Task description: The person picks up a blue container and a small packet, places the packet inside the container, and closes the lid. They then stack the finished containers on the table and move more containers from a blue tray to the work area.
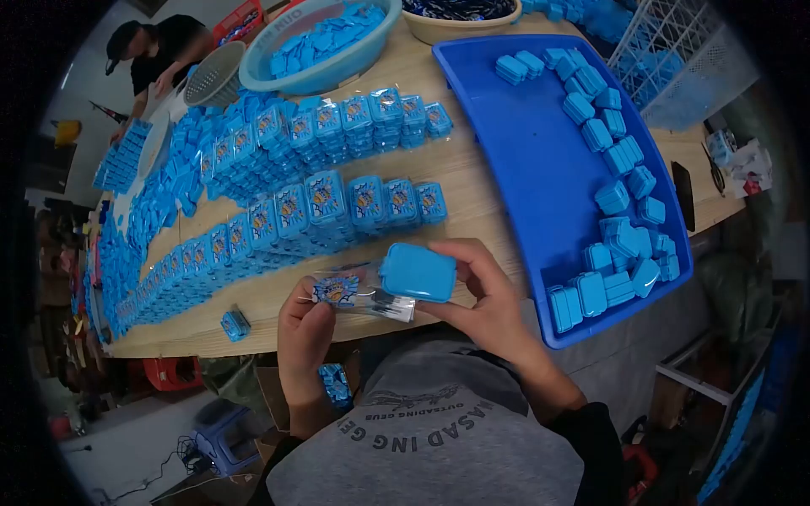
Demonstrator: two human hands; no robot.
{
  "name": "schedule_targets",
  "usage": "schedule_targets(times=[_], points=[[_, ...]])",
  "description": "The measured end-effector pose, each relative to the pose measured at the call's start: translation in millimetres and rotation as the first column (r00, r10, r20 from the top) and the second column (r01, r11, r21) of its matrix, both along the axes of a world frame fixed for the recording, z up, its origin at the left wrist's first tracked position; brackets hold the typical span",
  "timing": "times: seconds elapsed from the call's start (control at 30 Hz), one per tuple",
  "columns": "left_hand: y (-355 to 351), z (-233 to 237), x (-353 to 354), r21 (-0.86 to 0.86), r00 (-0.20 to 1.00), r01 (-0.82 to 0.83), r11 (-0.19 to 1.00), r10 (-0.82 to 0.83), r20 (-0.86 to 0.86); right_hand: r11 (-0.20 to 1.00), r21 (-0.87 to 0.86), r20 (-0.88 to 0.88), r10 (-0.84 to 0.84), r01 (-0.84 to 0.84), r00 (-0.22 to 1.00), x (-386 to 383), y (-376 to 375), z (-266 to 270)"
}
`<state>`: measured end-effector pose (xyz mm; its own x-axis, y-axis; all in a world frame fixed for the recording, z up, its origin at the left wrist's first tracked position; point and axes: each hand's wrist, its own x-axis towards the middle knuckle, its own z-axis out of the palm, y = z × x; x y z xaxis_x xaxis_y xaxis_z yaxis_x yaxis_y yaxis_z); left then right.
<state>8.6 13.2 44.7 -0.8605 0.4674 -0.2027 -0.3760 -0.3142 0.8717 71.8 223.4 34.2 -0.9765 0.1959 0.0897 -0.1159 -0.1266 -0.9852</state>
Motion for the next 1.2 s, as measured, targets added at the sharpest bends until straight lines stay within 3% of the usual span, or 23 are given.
schedule_targets(times=[0.1,0.17,0.27,0.3,0.4,0.47,0.57,0.67,0.7,0.77,0.8,0.9,0.93,1.1,1.2], points=[[5,10,-1,0.051,0.998,0.0,0.999,0.003,-0.068,0.937,0.335,-0.087,0.136,-0.099,0.987,3,6,-5],[4,10,-1,0.023,0.996,0.029,0.999,-0.027,-0.083,0.936,0.346,-0.054,0.085,-0.061,0.995,2,6,-2],[-2,2,4,-0.213,0.992,0.049,0.976,-0.073,-0.107,0.953,0.301,0.018,0.018,-0.022,1.0,2,3,3],[0,3,4,-0.213,0.988,0.037,0.976,-0.068,-0.142,0.961,0.277,0.044,0.003,-0.015,0.999,1,3,4],[4,6,-2,-0.233,0.947,0.034,0.972,-0.106,-0.303,0.848,0.518,-0.03,0.143,-0.106,0.989,-3,10,8],[3,4,-7,-0.286,0.861,0.093,0.954,-0.222,-0.459,0.88,0.466,-0.028,0.117,-0.091,0.993,-4,8,4],[5,-2,-9,-0.57,0.645,-0.151,0.808,-0.357,-0.676,0.91,0.411,-0.053,0.088,-0.058,0.995,-4,3,-1],[12,-14,0,-0.351,0.454,-0.531,0.771,-0.091,-0.886,0.952,0.304,-0.082,-0.007,0.032,0.997,-7,-6,-10],[19,-21,5,-0.264,0.461,-0.603,0.753,0.059,-0.885,0.964,0.257,-0.081,-0.049,0.068,0.996,-6,-10,-14],[32,-26,6,-0.139,0.734,-0.431,0.892,0.257,-0.629,0.903,0.409,-0.132,-0.089,0.136,0.987,-10,-13,-22],[37,-24,9,-0.059,0.893,-0.314,0.948,0.274,-0.356,0.862,0.479,-0.159,-0.103,0.167,0.982,-11,-15,-26],[44,-35,18,-0.032,0.97,-0.228,0.973,0.23,0.083,0.794,0.575,-0.203,-0.099,0.2,0.974,-7,-25,-40],[50,-37,18,0.08,0.95,-0.277,0.958,0.26,0.173,0.786,0.579,-0.216,-0.111,0.219,0.97,-5,-29,-44],[47,-49,24,0.027,0.959,-0.207,0.978,0.198,0.203,0.738,0.648,-0.225,-0.052,0.189,0.973,-4,-34,-47],[37,-49,28,-0.05,0.983,-0.061,0.997,0.068,0.172,0.786,0.618,-0.152,0.094,0.02,0.984,-6,-30,-40]])
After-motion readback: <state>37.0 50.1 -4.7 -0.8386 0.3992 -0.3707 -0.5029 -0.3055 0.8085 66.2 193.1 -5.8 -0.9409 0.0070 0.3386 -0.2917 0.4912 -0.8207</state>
